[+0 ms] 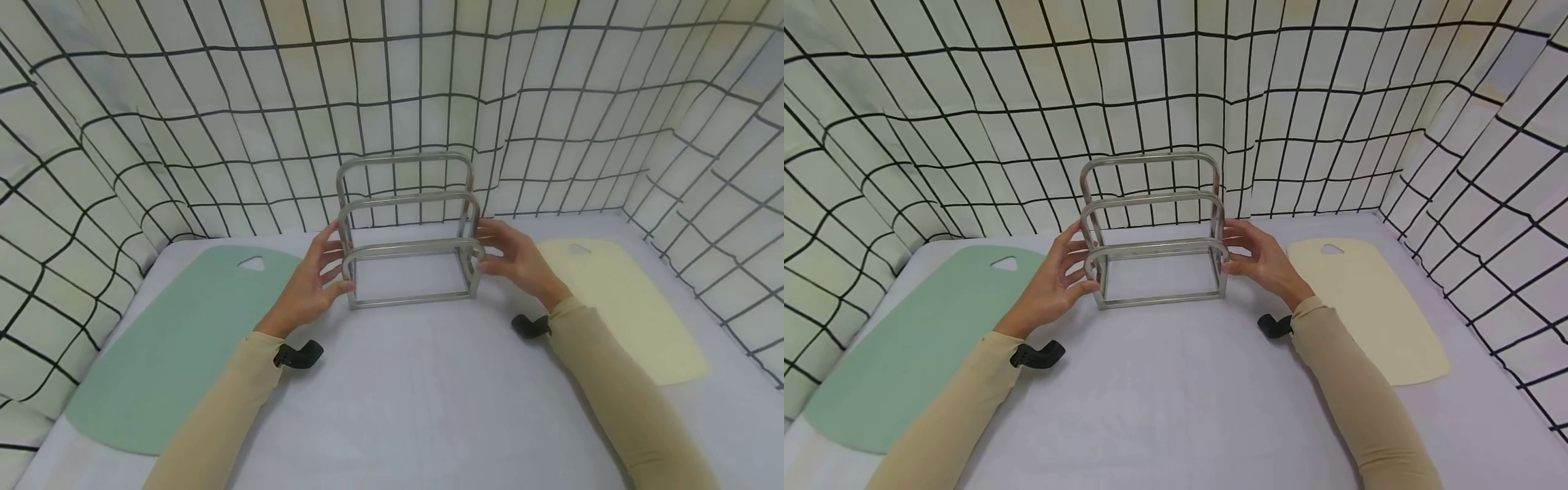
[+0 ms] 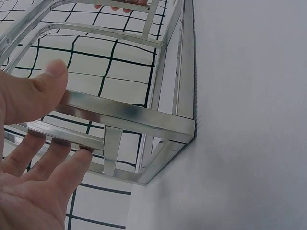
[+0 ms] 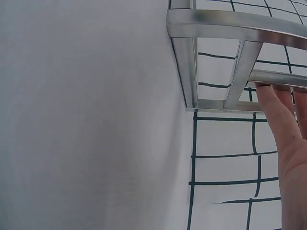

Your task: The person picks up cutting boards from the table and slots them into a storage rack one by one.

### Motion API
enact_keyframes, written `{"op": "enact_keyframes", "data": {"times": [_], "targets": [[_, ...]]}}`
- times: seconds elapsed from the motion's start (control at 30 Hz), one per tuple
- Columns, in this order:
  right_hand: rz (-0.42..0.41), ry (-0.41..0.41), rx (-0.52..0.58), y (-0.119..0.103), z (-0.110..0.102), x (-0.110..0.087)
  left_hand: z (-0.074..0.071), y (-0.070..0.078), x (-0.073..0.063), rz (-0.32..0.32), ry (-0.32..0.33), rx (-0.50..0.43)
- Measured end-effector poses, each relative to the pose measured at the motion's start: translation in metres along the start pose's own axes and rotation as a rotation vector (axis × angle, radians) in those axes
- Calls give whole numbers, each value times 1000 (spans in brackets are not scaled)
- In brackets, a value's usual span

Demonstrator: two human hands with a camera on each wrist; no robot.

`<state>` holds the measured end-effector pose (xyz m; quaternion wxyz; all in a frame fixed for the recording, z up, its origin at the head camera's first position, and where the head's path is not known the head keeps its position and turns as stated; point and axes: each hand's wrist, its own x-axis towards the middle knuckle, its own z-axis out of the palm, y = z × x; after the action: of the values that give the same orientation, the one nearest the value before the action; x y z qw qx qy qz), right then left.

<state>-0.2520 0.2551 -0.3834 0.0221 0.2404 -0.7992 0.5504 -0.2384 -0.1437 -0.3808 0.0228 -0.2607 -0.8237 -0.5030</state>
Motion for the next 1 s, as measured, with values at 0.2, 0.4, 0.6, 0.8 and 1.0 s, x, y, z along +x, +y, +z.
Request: {"op": "enact_keyframes", "data": {"times": [0.2, 0.4, 0.6, 0.8, 1.0], "targets": [[-4, 10, -36, 2, 1, 0, 1, 1, 0, -10, -5, -20], [-9, 18, -27, 1, 2, 1, 2, 0, 1, -16, 1, -32], [0, 13, -6, -2, 2, 1, 1, 3, -1, -22, 3, -36], [9, 18, -18, -2, 2, 1, 2, 3, -1, -5, 9, -44], [32, 20, -26, -2, 3, 1, 2, 1, -1, 0, 12, -56]]}}
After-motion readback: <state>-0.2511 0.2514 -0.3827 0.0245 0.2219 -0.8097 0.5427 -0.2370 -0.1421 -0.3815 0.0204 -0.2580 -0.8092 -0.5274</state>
